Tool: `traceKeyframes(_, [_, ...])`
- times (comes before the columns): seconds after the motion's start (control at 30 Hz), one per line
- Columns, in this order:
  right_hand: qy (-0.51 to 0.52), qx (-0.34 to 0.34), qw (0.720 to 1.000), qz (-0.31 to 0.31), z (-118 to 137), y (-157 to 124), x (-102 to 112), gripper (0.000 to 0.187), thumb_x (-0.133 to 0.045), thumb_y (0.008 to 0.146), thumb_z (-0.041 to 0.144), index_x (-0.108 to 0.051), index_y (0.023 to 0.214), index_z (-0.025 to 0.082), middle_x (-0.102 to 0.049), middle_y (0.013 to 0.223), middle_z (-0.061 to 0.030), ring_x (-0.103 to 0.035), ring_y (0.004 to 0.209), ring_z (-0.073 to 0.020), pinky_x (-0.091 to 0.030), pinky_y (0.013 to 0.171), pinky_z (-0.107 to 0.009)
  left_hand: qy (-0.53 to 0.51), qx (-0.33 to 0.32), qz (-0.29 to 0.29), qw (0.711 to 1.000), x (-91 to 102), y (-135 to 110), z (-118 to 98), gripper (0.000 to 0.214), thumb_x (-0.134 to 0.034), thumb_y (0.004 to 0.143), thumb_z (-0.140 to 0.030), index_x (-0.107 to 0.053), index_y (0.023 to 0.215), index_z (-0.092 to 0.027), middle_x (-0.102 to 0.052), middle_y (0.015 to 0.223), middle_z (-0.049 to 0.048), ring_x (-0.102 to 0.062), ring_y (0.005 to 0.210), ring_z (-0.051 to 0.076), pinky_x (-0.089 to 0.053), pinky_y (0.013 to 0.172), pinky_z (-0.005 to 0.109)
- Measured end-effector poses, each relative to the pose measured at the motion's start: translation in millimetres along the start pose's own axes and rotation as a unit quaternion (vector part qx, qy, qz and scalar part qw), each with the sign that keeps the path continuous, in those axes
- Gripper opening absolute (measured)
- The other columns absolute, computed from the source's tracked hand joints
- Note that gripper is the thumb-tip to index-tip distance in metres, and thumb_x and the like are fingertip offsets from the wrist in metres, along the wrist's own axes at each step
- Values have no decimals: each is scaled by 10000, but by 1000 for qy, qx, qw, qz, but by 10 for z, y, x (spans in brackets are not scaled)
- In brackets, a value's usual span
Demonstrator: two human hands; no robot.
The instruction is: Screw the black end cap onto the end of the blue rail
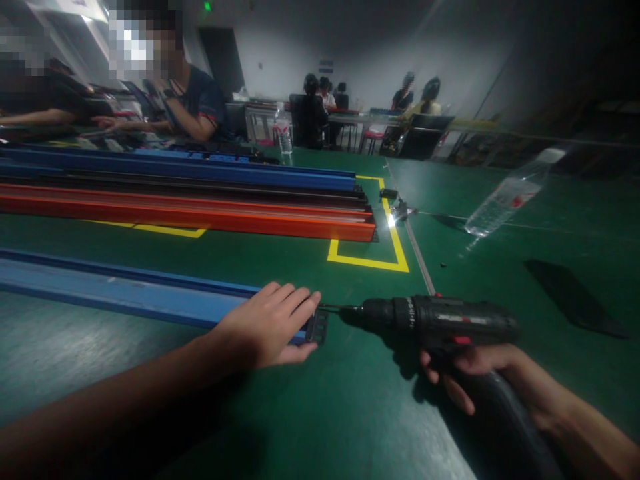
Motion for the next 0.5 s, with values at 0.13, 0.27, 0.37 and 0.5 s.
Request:
traceKeyframes(0.13, [9, 5, 1000, -8, -6, -5, 11, 362, -629, 776, 277, -752, 1063, 93, -759, 919, -140, -680, 580, -117, -495, 611, -217, -6, 0, 6, 1000, 7, 4, 4, 622, -513, 940, -487, -473, 1375, -44, -599, 1262, 198, -579, 1069, 328, -484, 863, 475])
traceKeyframes(0.27, [31, 14, 999, -33, -54, -5, 67, 353, -645, 759, 260, -764, 1034, 73, -757, 881, -136, -683, 567, -118, -496, 568, -200, -12, -1, 5, 1000, 34, 4, 1, 622, -529, 935, -475, -484, 1367, -29, -604, 1255, 210, -582, 1071, 331, -493, 856, 478])
traceKeyframes(0.37, [41, 11, 998, -37, -83, -4, 86, 348, -658, 735, 246, -771, 1013, 70, -757, 879, -137, -679, 553, -119, -490, 539, -193, -11, -2, 1, 1000, 47, 1, -2, 623, -547, 927, -468, -489, 1363, -26, -607, 1252, 213, -584, 1071, 333, -497, 852, 480])
traceKeyframes(0.5, [35, 8, 999, -22, -34, -2, 35, 340, -655, 759, 255, -762, 1024, 70, -752, 875, -137, -685, 575, -120, -487, 560, -193, -9, 0, 0, 1000, 47, 3, -4, 616, -545, 929, -462, -495, 1360, -25, -609, 1247, 212, -587, 1063, 338, -497, 853, 486])
Point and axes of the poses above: each hand's wrist, its own y-axis towards the middle knuckle, its own x-axis out of the back of the hand, z = x × y, the point moved 7 cm from there along y, towards the middle knuckle
